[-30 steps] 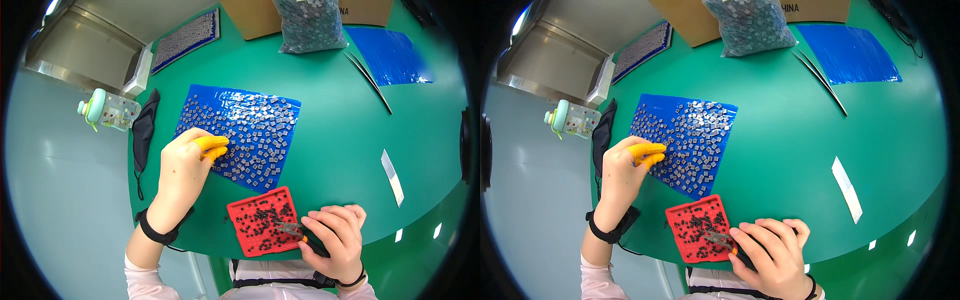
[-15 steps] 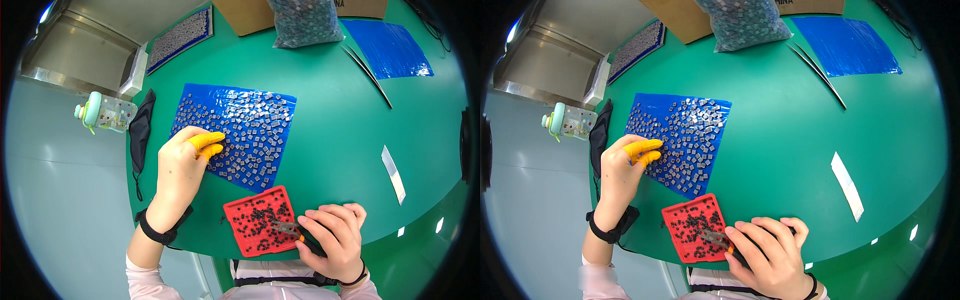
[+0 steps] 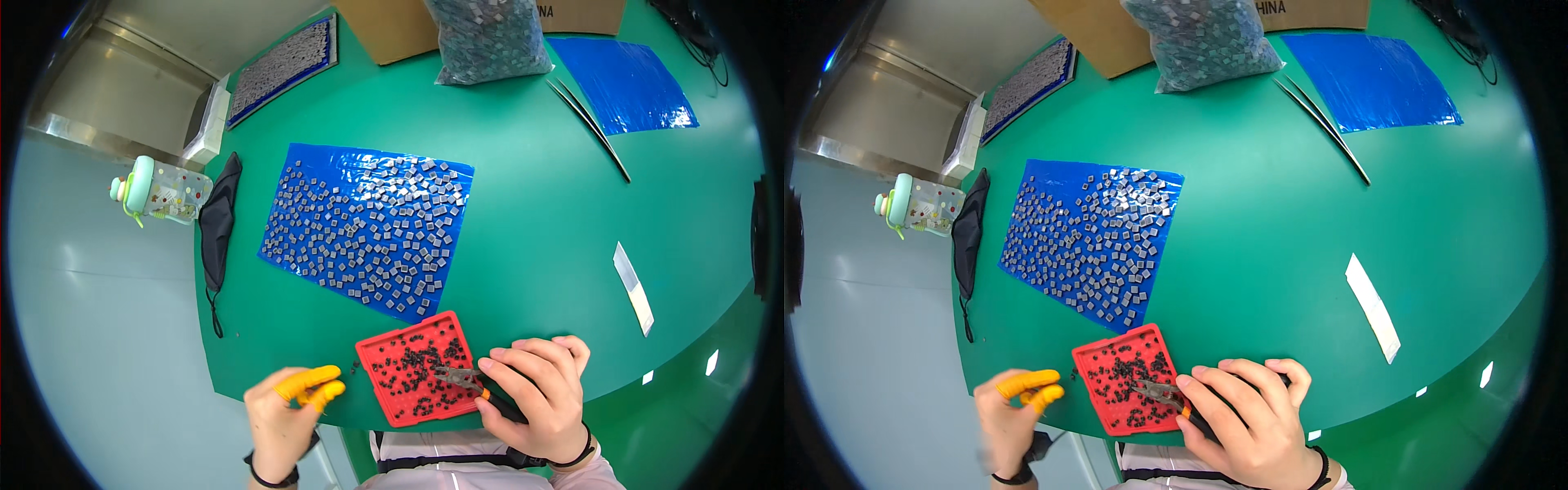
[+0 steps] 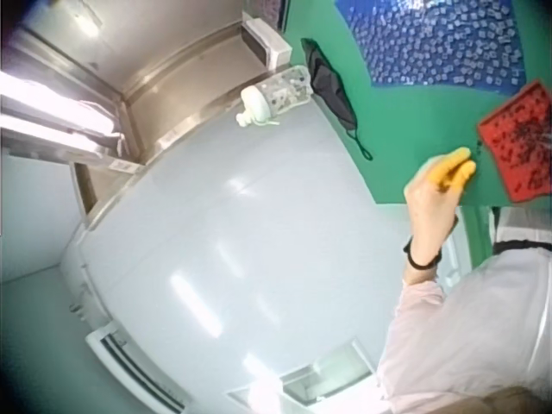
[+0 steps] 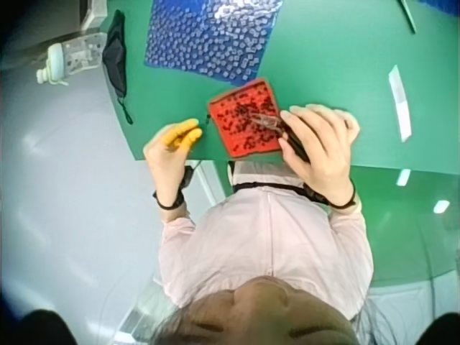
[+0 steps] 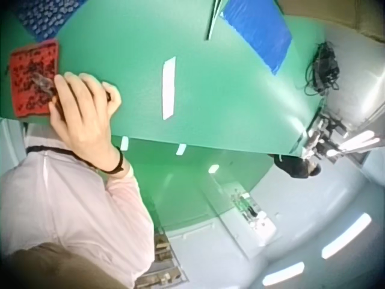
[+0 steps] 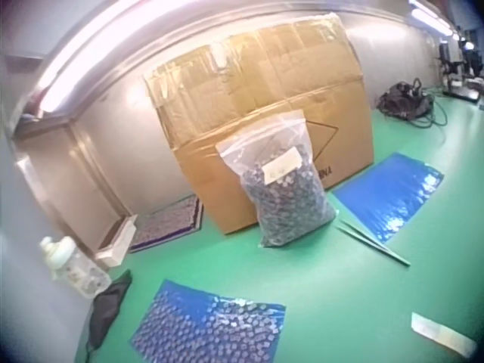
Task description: The person uses pliers to pick up small black components from a red tray and places them onto a blue sheet. They then use their fingers to arrange the components on the sheet. The person repeats this process, picking up components and placing them on the sheet.
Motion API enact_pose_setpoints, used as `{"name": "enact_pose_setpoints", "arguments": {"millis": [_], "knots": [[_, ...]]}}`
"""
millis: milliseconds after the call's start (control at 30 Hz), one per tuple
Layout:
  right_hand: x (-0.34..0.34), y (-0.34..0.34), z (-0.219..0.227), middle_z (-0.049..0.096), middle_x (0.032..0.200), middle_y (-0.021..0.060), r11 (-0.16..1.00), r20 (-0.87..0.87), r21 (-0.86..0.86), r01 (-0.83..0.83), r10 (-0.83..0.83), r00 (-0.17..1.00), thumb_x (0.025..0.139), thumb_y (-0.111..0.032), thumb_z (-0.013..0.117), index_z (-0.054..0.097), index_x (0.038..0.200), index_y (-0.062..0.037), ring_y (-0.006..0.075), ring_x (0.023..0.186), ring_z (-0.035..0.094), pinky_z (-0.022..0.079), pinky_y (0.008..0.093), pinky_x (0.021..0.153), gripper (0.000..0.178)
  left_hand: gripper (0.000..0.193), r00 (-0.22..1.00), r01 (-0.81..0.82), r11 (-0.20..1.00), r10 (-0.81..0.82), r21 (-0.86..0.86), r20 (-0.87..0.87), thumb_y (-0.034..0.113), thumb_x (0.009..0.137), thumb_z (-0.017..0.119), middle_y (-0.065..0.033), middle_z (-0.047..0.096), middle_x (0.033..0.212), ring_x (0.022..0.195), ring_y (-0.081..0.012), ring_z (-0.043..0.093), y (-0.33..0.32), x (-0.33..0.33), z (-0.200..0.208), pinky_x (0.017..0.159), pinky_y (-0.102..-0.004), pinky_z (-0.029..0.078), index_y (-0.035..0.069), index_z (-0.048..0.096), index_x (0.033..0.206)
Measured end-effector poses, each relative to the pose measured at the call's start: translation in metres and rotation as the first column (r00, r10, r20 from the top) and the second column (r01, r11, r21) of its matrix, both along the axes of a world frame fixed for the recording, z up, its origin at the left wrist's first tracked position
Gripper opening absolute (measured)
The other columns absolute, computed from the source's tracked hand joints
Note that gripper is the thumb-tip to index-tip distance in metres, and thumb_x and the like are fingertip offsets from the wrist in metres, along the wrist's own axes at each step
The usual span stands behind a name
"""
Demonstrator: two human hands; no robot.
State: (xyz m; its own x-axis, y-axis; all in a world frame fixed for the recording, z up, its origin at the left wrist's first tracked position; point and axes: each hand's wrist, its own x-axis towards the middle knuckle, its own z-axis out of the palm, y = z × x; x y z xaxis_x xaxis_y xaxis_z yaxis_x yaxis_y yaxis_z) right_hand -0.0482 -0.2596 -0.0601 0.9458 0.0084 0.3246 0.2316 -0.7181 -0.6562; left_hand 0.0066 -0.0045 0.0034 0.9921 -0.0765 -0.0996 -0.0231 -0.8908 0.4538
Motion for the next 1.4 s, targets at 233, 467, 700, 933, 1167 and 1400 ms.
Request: {"name": "enact_pose_setpoints", "arguments": {"millis": [233,467,700,933,1167,1400], "knots": [[0.000,0.003,0.001,0.067,0.107,0.0046,0.999,-0.001,-0.026,0.030,-0.030,1.000,0.062,-0.017,0.079,0.071,0.104,-0.0097,0.0263,0.098,0.060,0.035,0.0457,0.090,0.043,0.021,0.986,-0.155,0.960,0.164,-0.234,0.017,-0.005,0.073,0.078,-0.0077,0.068,0.082,0.063,-0.0115,0.061,-0.016,-0.007,-0.020,0.056,-0.0222,0.047,-0.002,0.074,0.093],[-0.001,0.004,0.001,0.068,0.104,0.0051,1.000,0.040,0.004,0.017,-0.017,0.999,0.062,-0.018,0.079,0.071,0.102,-0.0087,0.0262,0.094,0.061,0.036,0.0446,0.088,0.042,0.015,0.983,-0.042,0.970,0.083,-0.240,0.163,-0.003,0.072,0.079,-0.0078,0.071,0.080,0.062,-0.0121,0.061,-0.013,-0.016,-0.025,0.054,-0.0235,0.046,-0.001,0.074,0.086],[-0.005,0.006,0.007,0.069,0.103,0.0038,0.985,0.059,0.129,-0.111,0.104,0.993,0.065,-0.025,0.080,0.072,0.100,-0.0109,0.0244,0.095,0.062,0.038,0.0440,0.088,0.039,0.028,0.996,-0.009,0.541,-0.066,-0.841,-0.053,-0.012,0.073,0.077,-0.0164,0.071,0.094,0.069,-0.0159,0.062,-0.024,-0.033,-0.032,0.057,-0.0216,0.046,-0.005,0.063,0.096],[-0.006,0.009,0.008,0.069,0.105,0.0023,0.974,0.050,0.174,-0.143,0.136,0.989,0.065,-0.026,0.081,0.072,0.101,-0.0127,0.0237,0.098,0.062,0.038,0.0445,0.089,0.039,0.025,0.865,-0.495,0.086,-0.053,-0.865,-0.500,-0.011,0.073,0.079,-0.0194,0.072,0.087,0.082,-0.0270,0.073,-0.029,-0.044,-0.058,0.072,-0.0372,0.063,-0.006,0.066,0.093],[-0.004,0.010,0.004,0.068,0.105,0.0016,0.984,0.085,0.133,-0.120,0.109,0.990,0.065,-0.026,0.081,0.071,0.100,-0.0138,0.0227,0.096,0.062,0.038,0.0431,0.083,0.039,0.032,0.921,-0.383,0.052,-0.057,-0.922,-0.385,-0.010,0.073,0.078,-0.0198,0.073,0.091,0.085,-0.0262,0.073,-0.034,-0.054,-0.083,0.073,-0.0366,0.063,-0.005,0.065,0.102],[-0.006,0.014,0.000,0.066,0.100,0.0017,0.986,0.139,0.137,-0.097,0.078,0.987,0.065,-0.024,0.081,0.068,0.103,-0.0152,0.0228,0.087,0.059,0.039,0.0408,0.076,0.041,0.030,0.939,-0.344,-0.085,-0.034,-0.935,-0.342,-0.011,0.074,0.077,-0.0178,0.071,0.098,0.090,-0.0295,0.072,-0.045,-0.042,-0.062,0.076,-0.0365,0.063,-0.006,0.067,0.103]]}}
